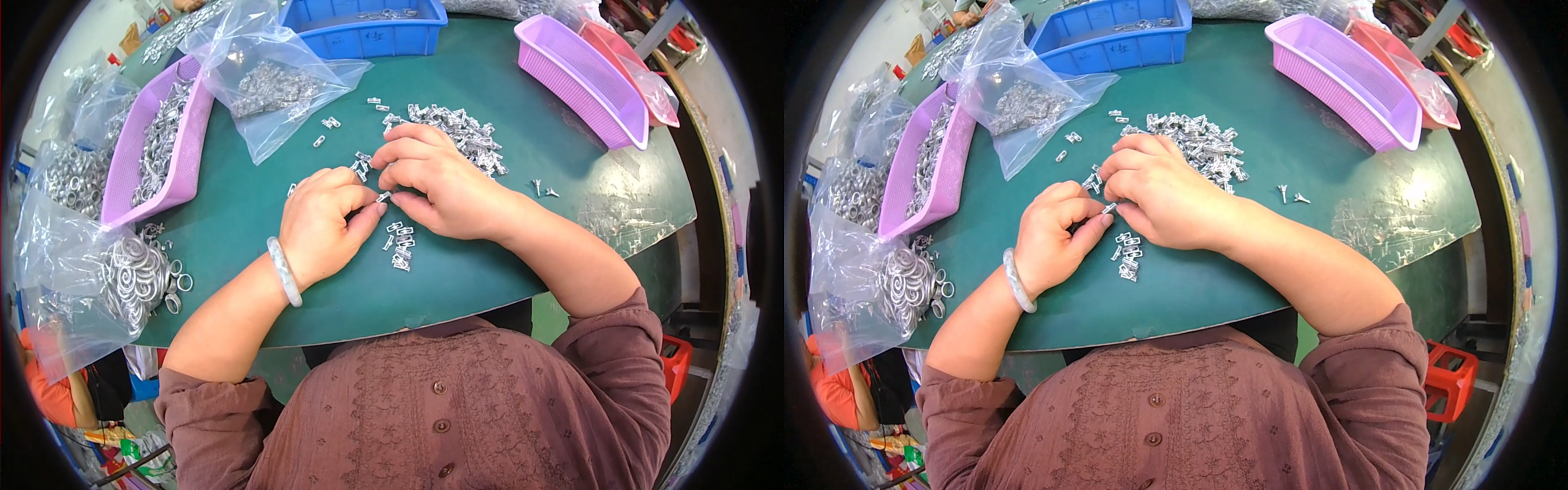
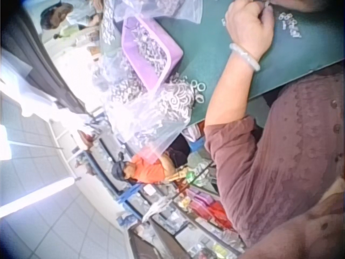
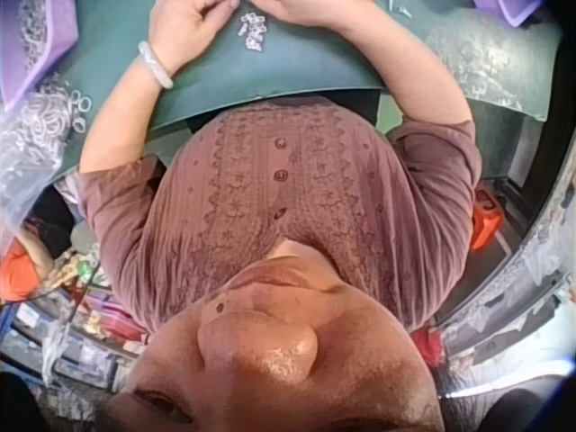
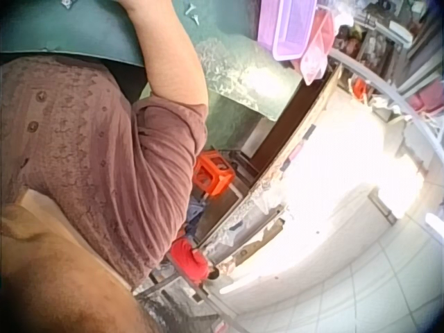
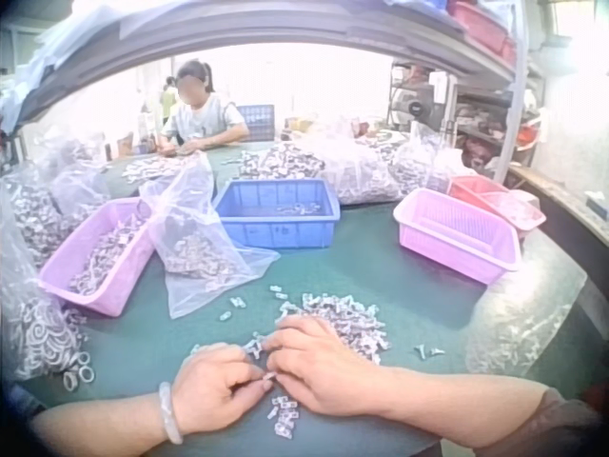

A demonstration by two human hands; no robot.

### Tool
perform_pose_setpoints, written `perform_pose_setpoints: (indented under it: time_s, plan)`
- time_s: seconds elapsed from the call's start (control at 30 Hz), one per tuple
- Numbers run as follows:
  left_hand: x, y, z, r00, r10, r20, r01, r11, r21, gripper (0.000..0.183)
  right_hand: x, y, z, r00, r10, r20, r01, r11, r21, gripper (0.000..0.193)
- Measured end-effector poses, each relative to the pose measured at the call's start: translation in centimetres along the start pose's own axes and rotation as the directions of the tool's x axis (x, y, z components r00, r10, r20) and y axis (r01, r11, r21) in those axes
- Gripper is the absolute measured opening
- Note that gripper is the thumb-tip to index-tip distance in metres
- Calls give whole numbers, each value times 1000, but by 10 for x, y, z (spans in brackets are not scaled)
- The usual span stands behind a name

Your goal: The person assembles metal clips by fitting small metal components together by hand and placing the assembled pieces into a pile on the table.

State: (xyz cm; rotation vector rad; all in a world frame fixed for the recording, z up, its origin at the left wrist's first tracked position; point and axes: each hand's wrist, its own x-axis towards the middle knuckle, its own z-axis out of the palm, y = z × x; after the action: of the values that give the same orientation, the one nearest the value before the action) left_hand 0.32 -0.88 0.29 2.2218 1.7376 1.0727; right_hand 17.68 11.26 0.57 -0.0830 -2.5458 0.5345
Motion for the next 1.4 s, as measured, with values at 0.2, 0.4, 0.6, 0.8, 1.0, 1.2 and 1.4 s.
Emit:
perform_pose_setpoints:
  time_s: [0.2,0.4,0.6,0.8,1.0,1.2,1.4]
  plan:
    - [0,0,0,998,-62,2,62,997,-34,7,-2,1,-5,999,41,5,-41,999,-19,8]
    - [-1,-1,1,997,-75,-22,74,997,-29,7,-3,3,-4,998,-3,56,6,999,-51,10]
    - [-1,-1,0,995,-97,-24,96,994,-42,9,-3,3,-7,994,56,92,-54,998,-20,10]
    - [-1,2,-2,996,-82,-20,82,997,-4,8,-5,2,-4,997,-10,82,18,995,-97,24]
    - [-4,0,-5,1000,-10,-12,10,1000,18,9,-5,4,-5,995,-5,96,12,997,-75,25]
    - [-3,4,-15,987,118,111,-112,992,-61,11,-3,2,-1,995,-40,94,46,997,-66,17]
    - [-2,5,-18,972,173,160,-150,978,-145,13,-3,2,-2,995,-49,92,55,996,-75,8]
